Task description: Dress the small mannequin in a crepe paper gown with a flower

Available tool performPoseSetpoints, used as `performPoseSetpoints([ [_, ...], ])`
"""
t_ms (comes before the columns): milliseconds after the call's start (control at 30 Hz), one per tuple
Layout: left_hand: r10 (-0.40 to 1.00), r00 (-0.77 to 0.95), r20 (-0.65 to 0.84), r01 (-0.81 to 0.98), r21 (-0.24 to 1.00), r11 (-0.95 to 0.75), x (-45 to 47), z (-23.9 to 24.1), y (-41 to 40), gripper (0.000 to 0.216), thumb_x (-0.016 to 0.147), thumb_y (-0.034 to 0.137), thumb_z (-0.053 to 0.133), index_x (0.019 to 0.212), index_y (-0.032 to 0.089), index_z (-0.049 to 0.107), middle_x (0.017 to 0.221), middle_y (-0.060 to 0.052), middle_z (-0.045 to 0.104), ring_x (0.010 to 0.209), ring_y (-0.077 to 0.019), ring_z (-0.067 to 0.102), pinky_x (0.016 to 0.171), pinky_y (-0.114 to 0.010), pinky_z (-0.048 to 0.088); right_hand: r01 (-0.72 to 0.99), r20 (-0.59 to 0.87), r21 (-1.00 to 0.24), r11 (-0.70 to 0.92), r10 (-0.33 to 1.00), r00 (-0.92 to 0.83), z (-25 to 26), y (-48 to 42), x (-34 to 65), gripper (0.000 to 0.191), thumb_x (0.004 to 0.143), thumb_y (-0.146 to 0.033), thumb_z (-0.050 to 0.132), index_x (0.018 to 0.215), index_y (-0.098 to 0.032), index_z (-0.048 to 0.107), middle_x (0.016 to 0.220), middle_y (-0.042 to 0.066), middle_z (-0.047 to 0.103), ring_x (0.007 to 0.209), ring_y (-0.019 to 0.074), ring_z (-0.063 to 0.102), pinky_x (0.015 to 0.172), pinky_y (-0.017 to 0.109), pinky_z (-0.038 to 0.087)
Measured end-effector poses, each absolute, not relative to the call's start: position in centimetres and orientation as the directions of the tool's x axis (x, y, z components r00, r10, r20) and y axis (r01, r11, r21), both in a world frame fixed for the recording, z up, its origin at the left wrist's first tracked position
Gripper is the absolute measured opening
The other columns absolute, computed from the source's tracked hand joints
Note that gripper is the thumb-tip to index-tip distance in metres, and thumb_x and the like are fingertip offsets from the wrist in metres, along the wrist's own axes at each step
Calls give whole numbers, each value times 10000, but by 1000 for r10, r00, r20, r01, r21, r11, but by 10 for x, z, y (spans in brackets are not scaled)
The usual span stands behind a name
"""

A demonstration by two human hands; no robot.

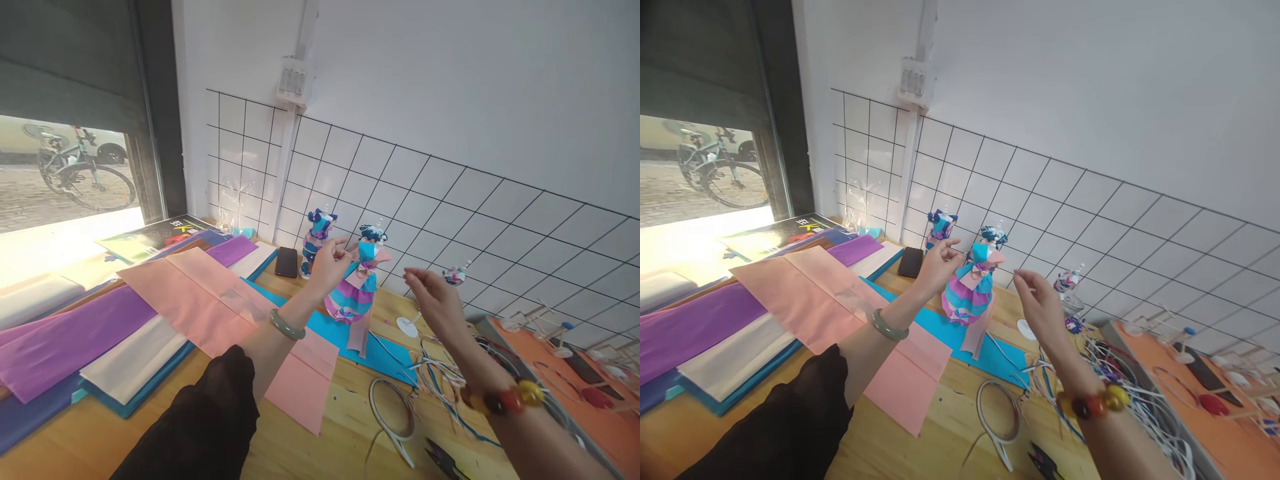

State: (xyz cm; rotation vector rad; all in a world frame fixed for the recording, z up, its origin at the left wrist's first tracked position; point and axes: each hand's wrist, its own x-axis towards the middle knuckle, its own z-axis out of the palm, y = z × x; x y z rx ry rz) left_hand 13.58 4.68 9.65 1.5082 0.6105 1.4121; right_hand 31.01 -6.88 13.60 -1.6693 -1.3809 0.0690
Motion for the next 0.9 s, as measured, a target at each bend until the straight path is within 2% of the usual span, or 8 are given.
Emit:
performPoseSetpoints([
  [100, 854, 188, 486, -271, 861, -431, 133, 100, 45, 403, 835, 282, 533, 1215, 161, 476, 698, -15, 599, 755, -145, 607, 751, -305, 489, 782, 543, -616, 93, 770, 336, 154, -37, 308, 431, 781, -506, 542, 1002, -154, 659, 984, 100, 682, 896, 237, 594, 770, 360, 438],
  [167, 849, 167, 501, -278, 850, -447, 131, 102, 43, 374, 849, 313, 520, 1194, 173, 491, 622, 9, 545, 669, -130, 577, 694, -291, 490, 774, 544, -623, 112, 773, 327, 162, -21, 303, 437, 772, -509, 555, 980, -142, 670, 945, 96, 693, 856, 225, 601, 724, 332, 444],
  [333, 835, 155, 528, -297, 831, -470, 128, 106, 40, 369, 861, 381, 508, 1175, 189, 487, 566, 26, 492, 575, -115, 509, 585, -265, 450, 755, 446, -652, 76, 843, 301, 168, 4, 290, 422, 726, -535, 587, 759, -126, 689, 586, 53, 654, 535, 160, 535, 474, 263, 376],
  [433, 836, 160, 526, -304, 832, -465, 127, 108, 40, 368, 863, 394, 502, 1167, 186, 487, 553, 28, 487, 558, -114, 498, 564, -260, 433, 767, 453, -639, 52, 832, 321, 168, 10, 289, 389, 717, -510, 599, 692, -130, 682, 510, 35, 618, 450, 123, 450, 419, 251, 308],
  [633, 844, 169, 509, -320, 838, -442, 127, 110, 38, 379, 867, 378, 498, 1180, 165, 479, 561, 26, 500, 576, -110, 509, 578, -248, 431, 820, 494, -570, 51, 818, 293, 168, 9, 297, 366, 720, -475, 595, 707, -124, 701, 463, 11, 565, 414, 102, 383, 405, 253, 273],
  [900, 851, 167, 497, -300, 848, -437, 124, 114, 33, 387, 871, 357, 488, 1196, 149, 482, 570, 17, 515, 577, -106, 509, 576, -237, 424, 824, 519, -564, 56, 800, 301, 186, -6, 296, 319, 723, -476, 605, 693, -173, 700, 576, 40, 651, 545, 151, 498, 476, 254, 375],
])
